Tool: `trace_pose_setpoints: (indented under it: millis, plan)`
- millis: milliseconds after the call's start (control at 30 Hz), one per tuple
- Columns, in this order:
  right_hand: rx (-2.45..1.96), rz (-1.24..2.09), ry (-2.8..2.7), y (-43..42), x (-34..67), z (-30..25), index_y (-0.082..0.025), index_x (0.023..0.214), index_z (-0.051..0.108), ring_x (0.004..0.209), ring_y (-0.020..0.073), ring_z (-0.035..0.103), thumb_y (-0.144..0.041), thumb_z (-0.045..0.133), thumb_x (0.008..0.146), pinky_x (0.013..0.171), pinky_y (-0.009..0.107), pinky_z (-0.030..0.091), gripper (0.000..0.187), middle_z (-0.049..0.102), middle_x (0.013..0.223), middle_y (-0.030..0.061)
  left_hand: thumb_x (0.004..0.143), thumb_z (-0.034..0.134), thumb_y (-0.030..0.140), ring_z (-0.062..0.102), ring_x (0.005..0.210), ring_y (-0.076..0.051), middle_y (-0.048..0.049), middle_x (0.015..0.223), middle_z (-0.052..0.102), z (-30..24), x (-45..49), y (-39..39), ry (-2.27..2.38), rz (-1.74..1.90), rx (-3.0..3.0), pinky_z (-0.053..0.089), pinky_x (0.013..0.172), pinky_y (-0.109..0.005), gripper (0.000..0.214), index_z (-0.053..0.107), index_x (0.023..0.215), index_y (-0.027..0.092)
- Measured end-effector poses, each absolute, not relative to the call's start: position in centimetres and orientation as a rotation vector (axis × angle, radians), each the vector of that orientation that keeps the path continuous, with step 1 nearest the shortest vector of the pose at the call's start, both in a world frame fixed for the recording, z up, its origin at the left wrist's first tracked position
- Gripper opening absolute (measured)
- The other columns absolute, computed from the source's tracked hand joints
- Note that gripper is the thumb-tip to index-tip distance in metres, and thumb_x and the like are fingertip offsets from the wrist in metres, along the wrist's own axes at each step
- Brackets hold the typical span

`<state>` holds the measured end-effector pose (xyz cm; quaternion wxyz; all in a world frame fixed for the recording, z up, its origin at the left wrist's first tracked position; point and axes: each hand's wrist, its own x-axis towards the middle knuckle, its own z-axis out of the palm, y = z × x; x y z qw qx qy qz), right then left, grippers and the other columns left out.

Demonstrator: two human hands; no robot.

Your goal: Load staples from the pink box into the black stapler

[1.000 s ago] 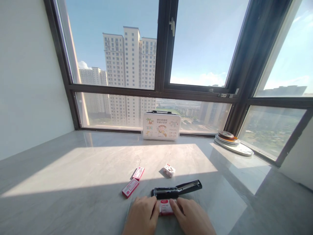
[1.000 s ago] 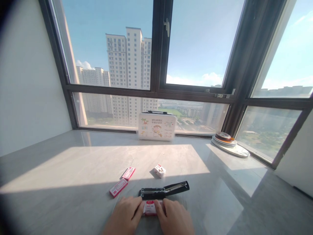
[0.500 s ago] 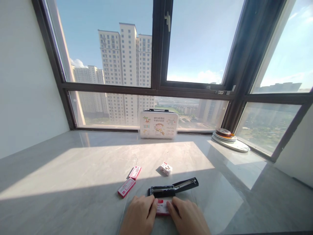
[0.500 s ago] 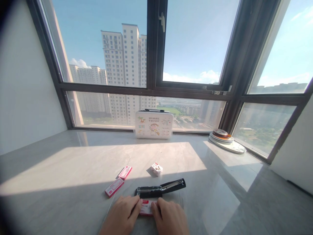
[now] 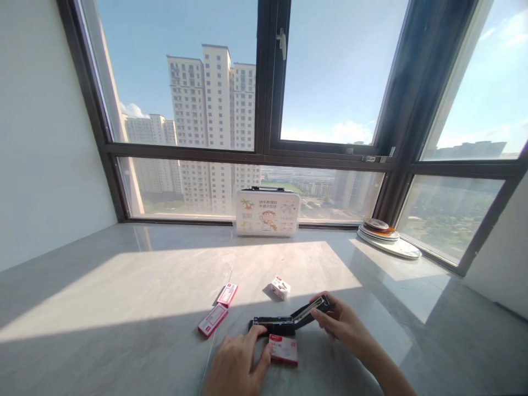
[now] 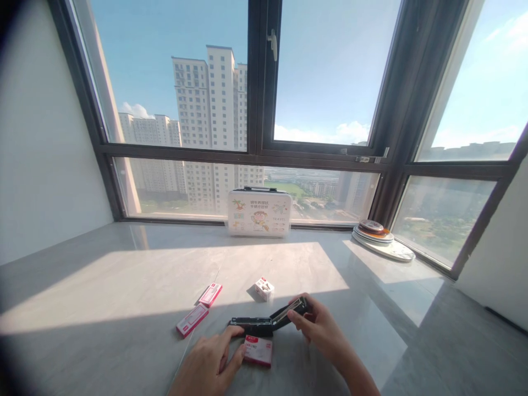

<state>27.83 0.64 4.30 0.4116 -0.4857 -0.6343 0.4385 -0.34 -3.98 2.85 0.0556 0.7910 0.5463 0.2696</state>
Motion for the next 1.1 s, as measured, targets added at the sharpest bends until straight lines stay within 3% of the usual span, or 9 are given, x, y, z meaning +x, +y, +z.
trace_pose_setpoints:
  millis: [167,267,400,600,700,900,1100]
  plan:
    - [-1.098,0.930,-1.777,2.7,21.8,6.7,-0.021,0.087,0.061,0.061,0.0105,0.040,-0.054,0.076,0.080,0.056,0.024,0.031,0.037,0.047,0.065,-0.0062,0.100,0.044,0.038,0.069,0.079,-0.023,-0.0040,0.089,0.075,3.0,-0.2,-4.0,1.663,0.778,2.402,0.046,0.071,-0.033,0.031,0.067,0.117,0.026]
    - [-1.180,0.835,-1.932,3.1,19.2,7.1,-0.022,0.086,0.062,0.058,0.0092,0.036,-0.049,0.082,0.074,0.054,0.024,0.025,0.036,0.041,0.059,-0.0092,0.100,0.044,0.036,0.070,0.083,-0.023,-0.0046,0.092,0.076,3.1,-0.4,-4.0,1.648,0.706,2.412,0.046,0.076,-0.034,0.031,0.067,0.118,0.026]
    - [-1.255,0.769,-2.102,3.3,18.2,6.9,-0.022,0.088,0.064,0.058,0.0096,0.042,-0.046,0.082,0.073,0.054,0.024,0.024,0.034,0.047,0.061,-0.0084,0.097,0.047,0.038,0.070,0.088,-0.026,-0.0066,0.097,0.076,3.6,-0.3,-4.2,1.687,0.650,2.405,0.046,0.078,-0.036,0.031,0.067,0.115,0.024]
    - [-1.348,0.694,-2.193,3.2,19.5,7.1,-0.022,0.092,0.066,0.060,0.0109,0.049,-0.043,0.077,0.079,0.054,0.024,0.025,0.027,0.055,0.064,-0.0064,0.081,0.069,0.042,0.069,0.091,-0.026,-0.0017,0.096,0.076,4.4,2.1,-4.1,1.550,0.664,2.445,0.042,0.082,-0.036,0.028,0.067,0.104,0.026]
    - [-1.416,0.649,-2.157,3.1,20.4,6.9,-0.023,0.093,0.065,0.059,0.0108,0.047,-0.045,0.076,0.079,0.053,0.024,0.024,0.028,0.054,0.064,-0.0070,0.079,0.073,0.039,0.068,0.091,-0.023,0.0019,0.096,0.075,4.2,2.9,-3.4,1.361,0.650,2.528,0.040,0.080,-0.034,0.021,0.068,0.096,0.027]
    - [-1.497,0.608,-2.096,2.9,21.0,6.4,-0.023,0.092,0.064,0.059,0.0106,0.047,-0.045,0.074,0.081,0.054,0.025,0.024,0.027,0.053,0.064,-0.0075,0.083,0.070,0.037,0.063,0.081,-0.023,-0.0010,0.084,0.069,3.7,1.1,-3.2,1.457,0.724,2.623,0.039,0.074,-0.036,0.016,0.064,0.081,0.022]
    - [-1.508,0.599,-2.082,2.6,20.8,6.6,-0.023,0.092,0.063,0.061,0.0117,0.050,-0.047,0.073,0.082,0.055,0.025,0.025,0.028,0.054,0.065,-0.0064,0.091,0.060,0.035,0.060,0.083,-0.023,-0.0014,0.083,0.063,3.7,-3.8,-3.1,1.770,0.845,2.544,0.042,0.077,-0.036,0.017,0.059,0.079,0.023]
